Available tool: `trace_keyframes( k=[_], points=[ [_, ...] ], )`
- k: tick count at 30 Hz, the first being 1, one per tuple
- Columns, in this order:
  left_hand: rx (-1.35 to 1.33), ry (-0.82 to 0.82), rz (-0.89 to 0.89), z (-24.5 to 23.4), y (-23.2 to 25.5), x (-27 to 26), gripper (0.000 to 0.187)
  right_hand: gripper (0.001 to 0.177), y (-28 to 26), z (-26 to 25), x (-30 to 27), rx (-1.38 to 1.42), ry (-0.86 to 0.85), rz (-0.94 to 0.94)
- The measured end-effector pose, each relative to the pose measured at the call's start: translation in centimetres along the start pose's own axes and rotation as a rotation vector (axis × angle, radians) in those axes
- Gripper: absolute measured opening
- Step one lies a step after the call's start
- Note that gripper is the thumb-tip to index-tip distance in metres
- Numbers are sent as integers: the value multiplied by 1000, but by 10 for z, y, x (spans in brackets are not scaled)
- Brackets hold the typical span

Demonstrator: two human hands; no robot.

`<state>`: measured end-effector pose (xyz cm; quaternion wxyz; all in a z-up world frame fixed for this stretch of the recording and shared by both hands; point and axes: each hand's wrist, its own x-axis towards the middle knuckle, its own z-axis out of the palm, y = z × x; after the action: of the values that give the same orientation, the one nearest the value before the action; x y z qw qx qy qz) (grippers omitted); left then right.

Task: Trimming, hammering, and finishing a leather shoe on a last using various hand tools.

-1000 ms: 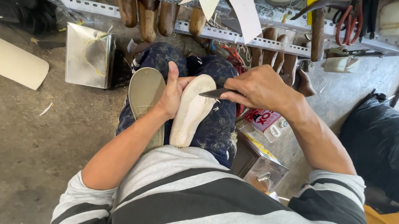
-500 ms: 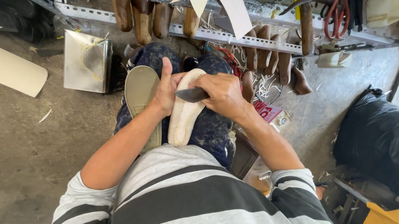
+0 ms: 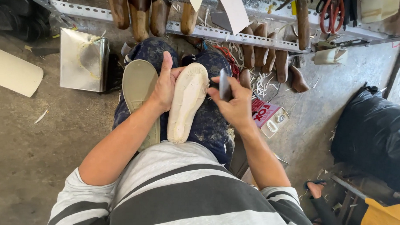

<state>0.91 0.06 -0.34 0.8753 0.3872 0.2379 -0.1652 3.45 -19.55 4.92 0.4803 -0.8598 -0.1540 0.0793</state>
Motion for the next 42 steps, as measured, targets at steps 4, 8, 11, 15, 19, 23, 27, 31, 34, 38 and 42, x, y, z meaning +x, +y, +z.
trace_keyframes(
  k=[4,8,11,15,19,23,27,31,34,38,42],
  points=[
    [16,25,10,-6,-9,8,96,14,-21,14,-5,-114,38,-176],
    [-3,32,84,12,10,-11,58,14,-6,4,-37,-179,-49,-74],
    [8,24,130,7,10,-13,33,16,10,-9,-66,-20,-58,216],
    [15,-6,140,10,22,-26,27,63,37,-30,-83,82,226,458],
    [-158,-101,422,35,42,-82,50,31,62,-43,-92,450,345,378],
    [-20,45,757,27,31,-153,51,27,78,-55,-88,783,500,450],
    [365,330,60,-20,-31,-174,69,40,65,-46,-79,618,528,502],
    [904,182,-229,24,12,-163,110,23,68,-18,-72,614,499,474],
    [854,115,-178,15,-11,-152,96,19,33,0,-60,647,439,443],
    [249,15,-133,-23,-64,-139,84,19,11,19,-53,540,251,399],
    [225,41,-216,-24,-61,-134,73,21,-8,25,-45,390,80,414]
  ],
)
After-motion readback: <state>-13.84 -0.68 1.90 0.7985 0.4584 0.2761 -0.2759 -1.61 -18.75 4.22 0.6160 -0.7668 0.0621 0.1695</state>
